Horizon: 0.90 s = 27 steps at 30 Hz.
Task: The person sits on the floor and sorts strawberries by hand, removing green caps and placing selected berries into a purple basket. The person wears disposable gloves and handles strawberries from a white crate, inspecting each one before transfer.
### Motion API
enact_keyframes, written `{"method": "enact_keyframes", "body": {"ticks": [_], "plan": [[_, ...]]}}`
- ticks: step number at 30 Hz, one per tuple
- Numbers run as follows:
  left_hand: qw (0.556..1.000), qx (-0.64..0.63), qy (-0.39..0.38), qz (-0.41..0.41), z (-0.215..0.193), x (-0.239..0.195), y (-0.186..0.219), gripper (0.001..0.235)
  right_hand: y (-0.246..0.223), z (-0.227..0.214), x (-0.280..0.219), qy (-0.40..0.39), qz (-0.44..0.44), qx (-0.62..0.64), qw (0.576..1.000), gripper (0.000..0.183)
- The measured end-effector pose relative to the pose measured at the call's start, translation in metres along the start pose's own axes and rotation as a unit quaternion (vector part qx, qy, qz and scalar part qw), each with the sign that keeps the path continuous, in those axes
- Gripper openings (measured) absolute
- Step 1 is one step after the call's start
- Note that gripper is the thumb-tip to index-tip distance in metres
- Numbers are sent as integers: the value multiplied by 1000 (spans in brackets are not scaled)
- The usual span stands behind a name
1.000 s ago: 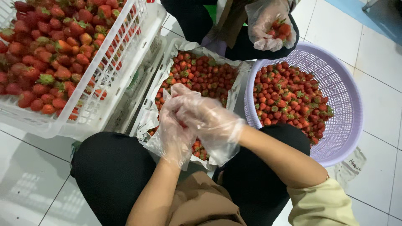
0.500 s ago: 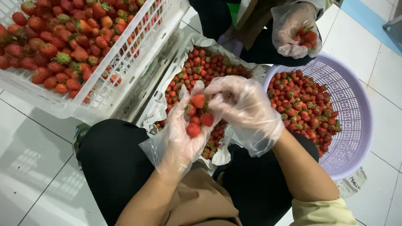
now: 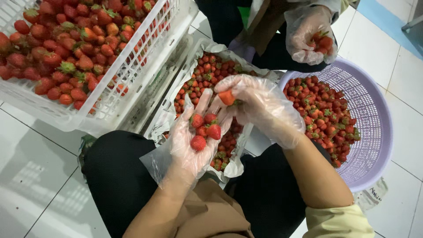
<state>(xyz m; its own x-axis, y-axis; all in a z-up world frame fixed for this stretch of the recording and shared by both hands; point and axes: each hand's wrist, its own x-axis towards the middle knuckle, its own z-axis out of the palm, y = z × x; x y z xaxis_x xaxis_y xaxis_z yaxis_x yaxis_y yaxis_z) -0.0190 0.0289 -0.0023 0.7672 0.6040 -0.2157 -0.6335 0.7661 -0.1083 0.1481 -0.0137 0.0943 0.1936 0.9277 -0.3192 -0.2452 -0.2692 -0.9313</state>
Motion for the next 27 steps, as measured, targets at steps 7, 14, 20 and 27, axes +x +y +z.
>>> {"method": "enact_keyframes", "body": {"ticks": [7, 14, 20, 27], "plan": [[997, -61, -45, 30, -19, 0, 1, 52, 45, 11, -1, -89, -167, -250, 950, 21], [997, -50, -54, 26, -18, -1, 3, 53, 57, -6, 12, -40, -30, -157, 986, 20], [991, -122, -53, 19, -7, -2, -1, 56, 39, -22, 18, -33, 112, 244, 963, 30], [995, -95, -37, -7, 4, -4, 2, 55, 36, -23, 12, -78, 69, 208, 973, 21]]}}
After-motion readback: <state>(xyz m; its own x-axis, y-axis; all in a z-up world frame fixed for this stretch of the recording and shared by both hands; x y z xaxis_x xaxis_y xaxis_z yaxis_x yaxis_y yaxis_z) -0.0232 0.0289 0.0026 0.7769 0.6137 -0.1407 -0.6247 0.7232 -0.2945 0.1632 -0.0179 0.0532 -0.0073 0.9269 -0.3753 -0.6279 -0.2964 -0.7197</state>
